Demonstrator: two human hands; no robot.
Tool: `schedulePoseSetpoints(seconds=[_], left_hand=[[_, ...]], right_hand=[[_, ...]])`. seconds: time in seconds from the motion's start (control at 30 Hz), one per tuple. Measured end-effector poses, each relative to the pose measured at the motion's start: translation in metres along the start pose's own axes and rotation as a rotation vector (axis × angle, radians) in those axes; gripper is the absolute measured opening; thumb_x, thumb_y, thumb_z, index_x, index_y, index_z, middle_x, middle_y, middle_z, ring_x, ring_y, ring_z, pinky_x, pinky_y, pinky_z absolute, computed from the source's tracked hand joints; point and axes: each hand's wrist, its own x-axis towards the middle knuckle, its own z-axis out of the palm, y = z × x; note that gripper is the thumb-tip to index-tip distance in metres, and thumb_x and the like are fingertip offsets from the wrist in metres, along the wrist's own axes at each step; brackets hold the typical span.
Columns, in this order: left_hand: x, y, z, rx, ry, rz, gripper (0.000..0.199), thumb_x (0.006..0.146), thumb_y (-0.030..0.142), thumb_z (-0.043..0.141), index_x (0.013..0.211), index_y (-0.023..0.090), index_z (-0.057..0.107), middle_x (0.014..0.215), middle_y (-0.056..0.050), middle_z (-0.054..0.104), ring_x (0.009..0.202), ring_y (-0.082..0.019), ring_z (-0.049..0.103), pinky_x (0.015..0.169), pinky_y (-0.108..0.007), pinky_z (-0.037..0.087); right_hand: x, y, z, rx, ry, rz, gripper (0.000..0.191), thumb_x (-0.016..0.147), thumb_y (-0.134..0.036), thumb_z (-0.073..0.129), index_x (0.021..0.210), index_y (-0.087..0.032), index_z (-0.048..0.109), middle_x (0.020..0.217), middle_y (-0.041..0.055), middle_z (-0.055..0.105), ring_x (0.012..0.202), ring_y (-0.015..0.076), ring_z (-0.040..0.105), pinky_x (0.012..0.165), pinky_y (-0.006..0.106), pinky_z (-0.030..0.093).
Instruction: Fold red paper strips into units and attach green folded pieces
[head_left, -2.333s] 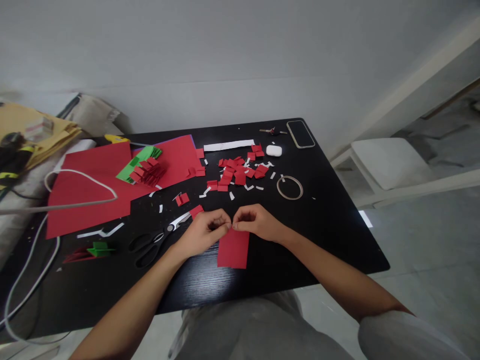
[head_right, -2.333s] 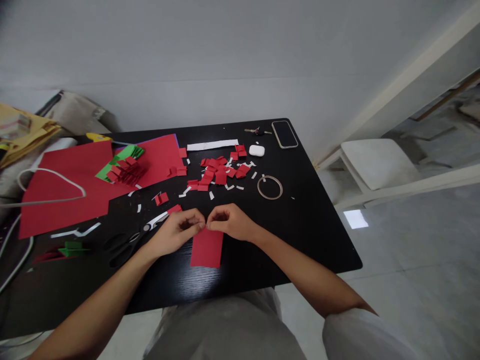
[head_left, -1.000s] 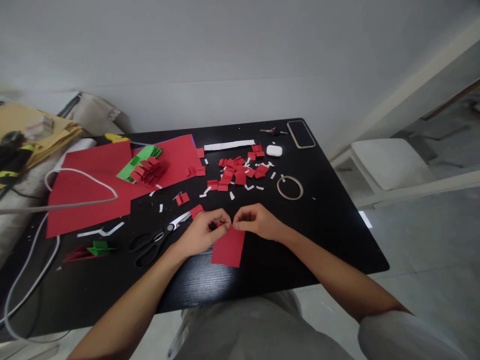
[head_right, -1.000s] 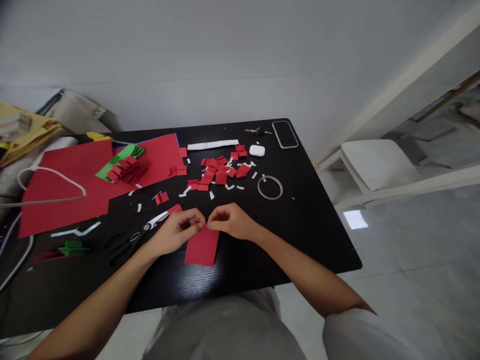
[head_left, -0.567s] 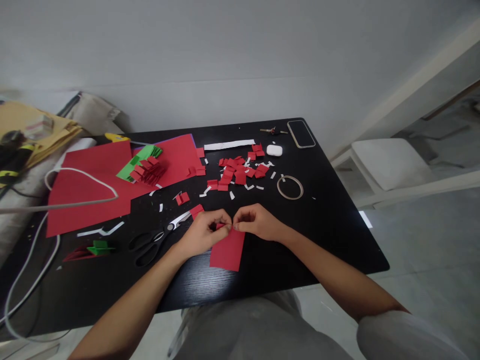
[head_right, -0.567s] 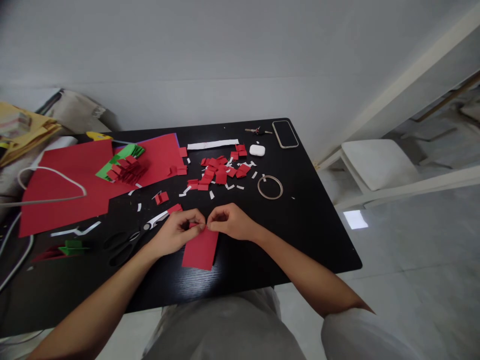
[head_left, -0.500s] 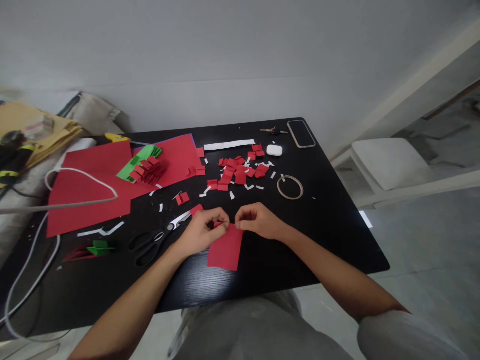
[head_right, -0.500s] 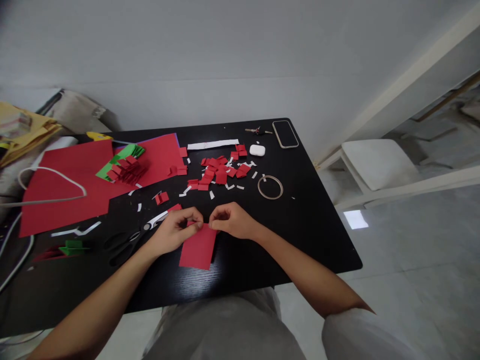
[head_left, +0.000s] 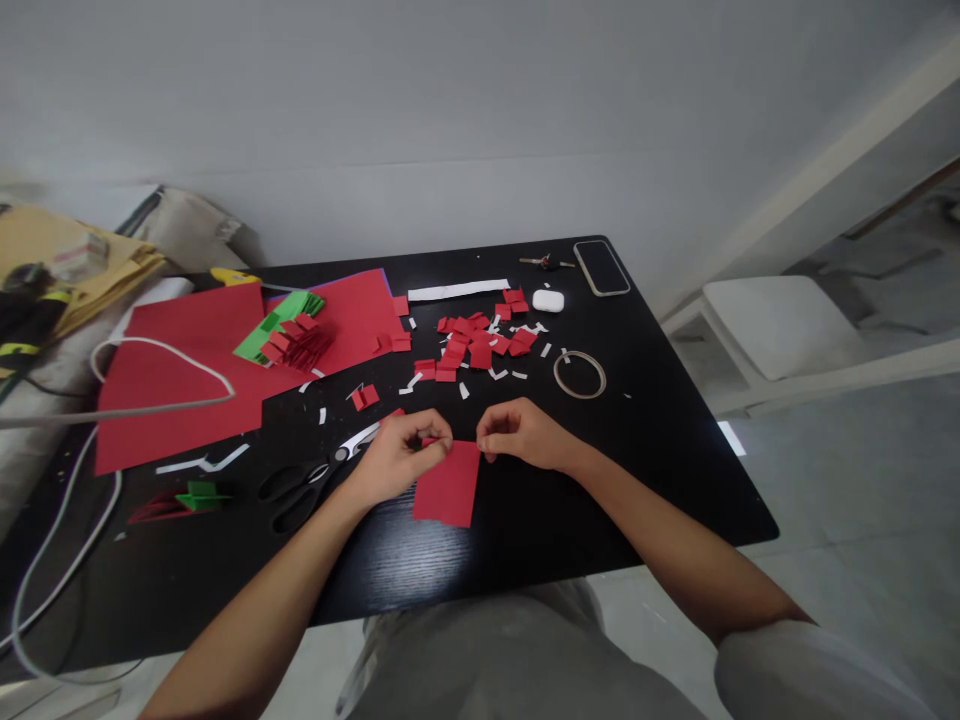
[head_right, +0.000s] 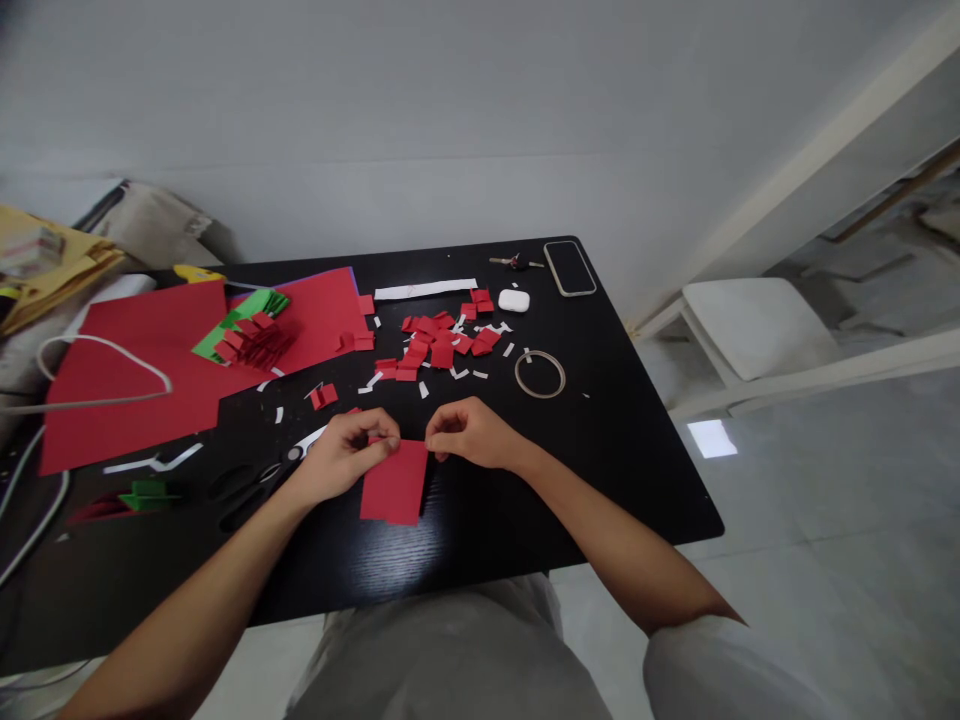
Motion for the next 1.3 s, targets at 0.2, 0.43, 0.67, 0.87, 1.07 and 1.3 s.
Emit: schedulePoseSetpoints(seconds=[0.2, 0.43, 0.67, 0.87, 1.07, 1.3], left_hand=[[-0.001, -0.001, 0.000, -0.001, -0.005, -0.009, 0.015, 0.089, 0.025, 0.062, 0.077, 0.016, 0.065, 0.061, 0.006, 0.051, 0.057, -0.009, 0.042, 0.055, -0.021, 0.032], [-0.001, 0.000, 0.000, -0.004, -0.008, 0.005, 0.015, 0.089, 0.025, 0.062, 0.077, 0.016, 0.064, 0.060, 0.006, 0.052, 0.057, -0.009, 0.043, 0.055, -0.021, 0.032], [-0.001, 0.001, 0.001, -0.004, -0.007, 0.002, 0.016, 0.089, 0.026, 0.062, 0.077, 0.016, 0.065, 0.062, 0.005, 0.055, 0.058, -0.009, 0.045, 0.058, -0.021, 0.035], [0.000, 0.001, -0.005, 0.016, 0.044, -0.010, 0.018, 0.087, 0.029, 0.062, 0.075, 0.016, 0.065, 0.061, 0.005, 0.052, 0.057, -0.010, 0.044, 0.056, -0.022, 0.033], [0.001, 0.002, -0.012, 0.001, 0.145, 0.008, 0.020, 0.087, 0.031, 0.063, 0.072, 0.016, 0.063, 0.062, 0.003, 0.053, 0.059, -0.010, 0.045, 0.057, -0.023, 0.035], [-0.002, 0.002, 0.003, 0.018, 0.049, -0.006, 0.020, 0.090, 0.031, 0.062, 0.077, 0.016, 0.065, 0.062, 0.004, 0.054, 0.057, -0.010, 0.045, 0.056, -0.022, 0.034]], right_hand=[[0.002, 0.003, 0.000, 0.005, 0.002, -0.004, 0.009, 0.070, -0.025, 0.074, 0.072, -0.016, 0.070, 0.063, -0.0018, 0.068, 0.059, 0.0123, 0.063, 0.062, 0.025, 0.046], [0.001, 0.002, 0.000, -0.012, -0.007, -0.005, 0.009, 0.071, -0.024, 0.073, 0.072, -0.016, 0.070, 0.062, -0.0020, 0.067, 0.059, 0.0123, 0.062, 0.062, 0.025, 0.045], [0.001, -0.001, 0.002, -0.020, -0.013, -0.003, 0.009, 0.071, -0.025, 0.072, 0.072, -0.016, 0.070, 0.060, -0.0021, 0.067, 0.058, 0.0121, 0.060, 0.061, 0.025, 0.043], [0.001, 0.001, -0.002, -0.021, 0.010, -0.004, 0.009, 0.070, -0.025, 0.072, 0.069, -0.017, 0.068, 0.059, -0.0019, 0.066, 0.057, 0.0125, 0.060, 0.061, 0.026, 0.043], [0.002, 0.000, -0.005, 0.024, 0.091, -0.027, 0.013, 0.075, -0.029, 0.075, 0.073, -0.017, 0.069, 0.062, -0.0013, 0.068, 0.061, 0.0134, 0.063, 0.067, 0.028, 0.049], [0.000, 0.003, 0.009, 0.060, 0.019, -0.033, 0.024, 0.077, -0.037, 0.084, 0.081, -0.016, 0.072, 0.070, -0.0003, 0.070, 0.066, 0.0138, 0.064, 0.071, 0.029, 0.051]])
